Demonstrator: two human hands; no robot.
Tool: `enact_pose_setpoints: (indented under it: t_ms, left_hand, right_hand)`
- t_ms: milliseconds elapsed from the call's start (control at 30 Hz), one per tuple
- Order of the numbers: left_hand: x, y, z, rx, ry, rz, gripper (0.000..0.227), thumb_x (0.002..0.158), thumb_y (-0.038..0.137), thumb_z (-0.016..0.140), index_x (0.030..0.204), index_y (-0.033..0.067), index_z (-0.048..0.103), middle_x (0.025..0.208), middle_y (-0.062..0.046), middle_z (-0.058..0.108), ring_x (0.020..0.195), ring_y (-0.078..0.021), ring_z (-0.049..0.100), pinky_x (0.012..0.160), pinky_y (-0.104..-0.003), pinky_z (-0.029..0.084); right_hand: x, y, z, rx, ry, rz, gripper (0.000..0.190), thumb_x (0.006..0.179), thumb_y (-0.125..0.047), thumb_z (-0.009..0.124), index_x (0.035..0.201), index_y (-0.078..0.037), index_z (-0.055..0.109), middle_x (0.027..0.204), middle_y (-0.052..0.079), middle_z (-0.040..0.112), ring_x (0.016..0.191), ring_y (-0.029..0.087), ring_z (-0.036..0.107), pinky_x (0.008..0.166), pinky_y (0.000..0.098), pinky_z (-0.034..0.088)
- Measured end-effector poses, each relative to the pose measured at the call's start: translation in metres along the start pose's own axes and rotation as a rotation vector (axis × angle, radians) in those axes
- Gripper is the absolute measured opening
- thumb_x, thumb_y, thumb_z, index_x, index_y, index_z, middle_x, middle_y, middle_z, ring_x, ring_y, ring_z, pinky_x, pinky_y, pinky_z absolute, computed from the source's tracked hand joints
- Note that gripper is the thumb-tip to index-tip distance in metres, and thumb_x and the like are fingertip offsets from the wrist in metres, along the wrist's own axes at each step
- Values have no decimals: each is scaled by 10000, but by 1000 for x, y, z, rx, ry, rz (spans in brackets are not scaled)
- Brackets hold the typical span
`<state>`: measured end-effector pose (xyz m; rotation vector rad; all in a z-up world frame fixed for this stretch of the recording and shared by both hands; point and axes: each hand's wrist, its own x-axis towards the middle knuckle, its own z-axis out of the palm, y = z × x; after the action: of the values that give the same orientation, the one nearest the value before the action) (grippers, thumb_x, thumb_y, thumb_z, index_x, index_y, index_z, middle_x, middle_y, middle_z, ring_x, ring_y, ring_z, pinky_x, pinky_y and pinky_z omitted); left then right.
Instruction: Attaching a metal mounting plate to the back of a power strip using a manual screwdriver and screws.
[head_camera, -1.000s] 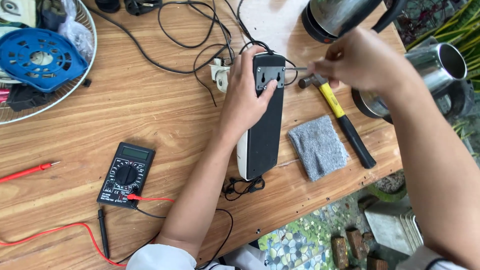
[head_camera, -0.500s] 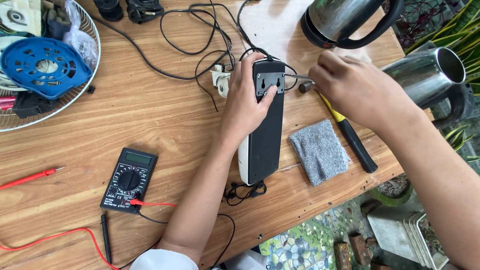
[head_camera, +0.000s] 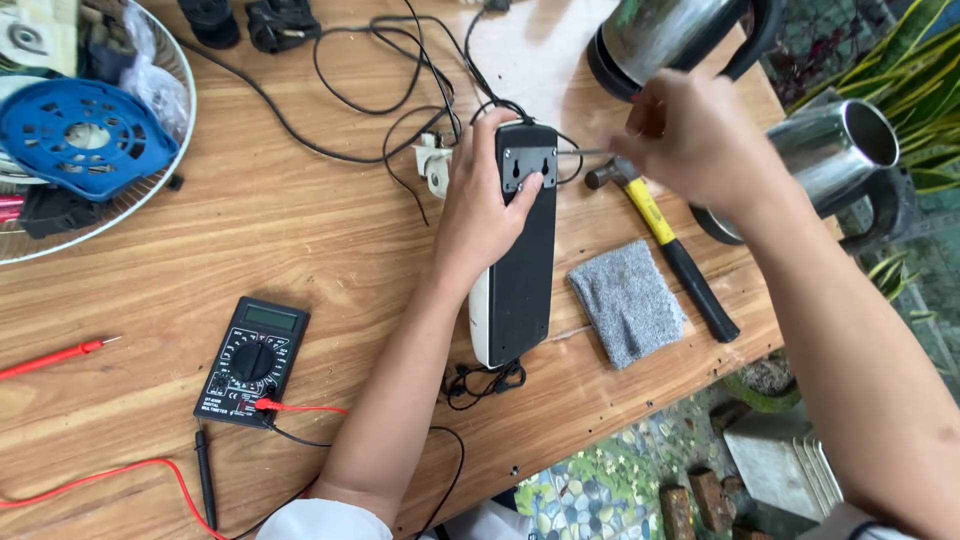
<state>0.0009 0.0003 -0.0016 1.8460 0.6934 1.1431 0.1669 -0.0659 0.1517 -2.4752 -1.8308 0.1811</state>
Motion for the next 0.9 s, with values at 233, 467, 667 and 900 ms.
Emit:
enact_pose_setpoints:
  t_ms: [233,467,667,900]
  left_hand:
    - [2,-7,5,16,25,49,544,920,132,724,1362,85,411,1322,-166,538,1269,-344,532,1118,-453,392]
    - [3,-9,8,18,30,37,549,925,124,728,1371,104,409,1377,-161,528,1318,-354,512,1147,-477,371]
    - [3,-4,5,-11,20,2,573,929,123,706,1410,121,395,1357,-195,529,1317,-439,507,1103,-628,334]
    - [4,-6,5,-64,-19,-89,604,938,115,700,1442,155,369,1372,-251,510,1330,-527,482,1081,-798,266]
  right_hand:
    - [-17,30,16,-475,40,-584,204,1004,168,538,891,6,587,741,77,617,591,205,533,571,363,514]
    - [-18,47,19,-937,411,-899,233,951,-64,790,1133,-137,664,917,-31,699,737,90,668,578,223,589]
    - [1,11,-2,158,-76,63,241,967,-256,731,842,-51,757,734,55,755,707,217,683,680,368,503]
    - [-3,21,7,-112,11,-235,449,766,-116,856,1132,-4,621,934,203,707,937,437,725,773,508,586]
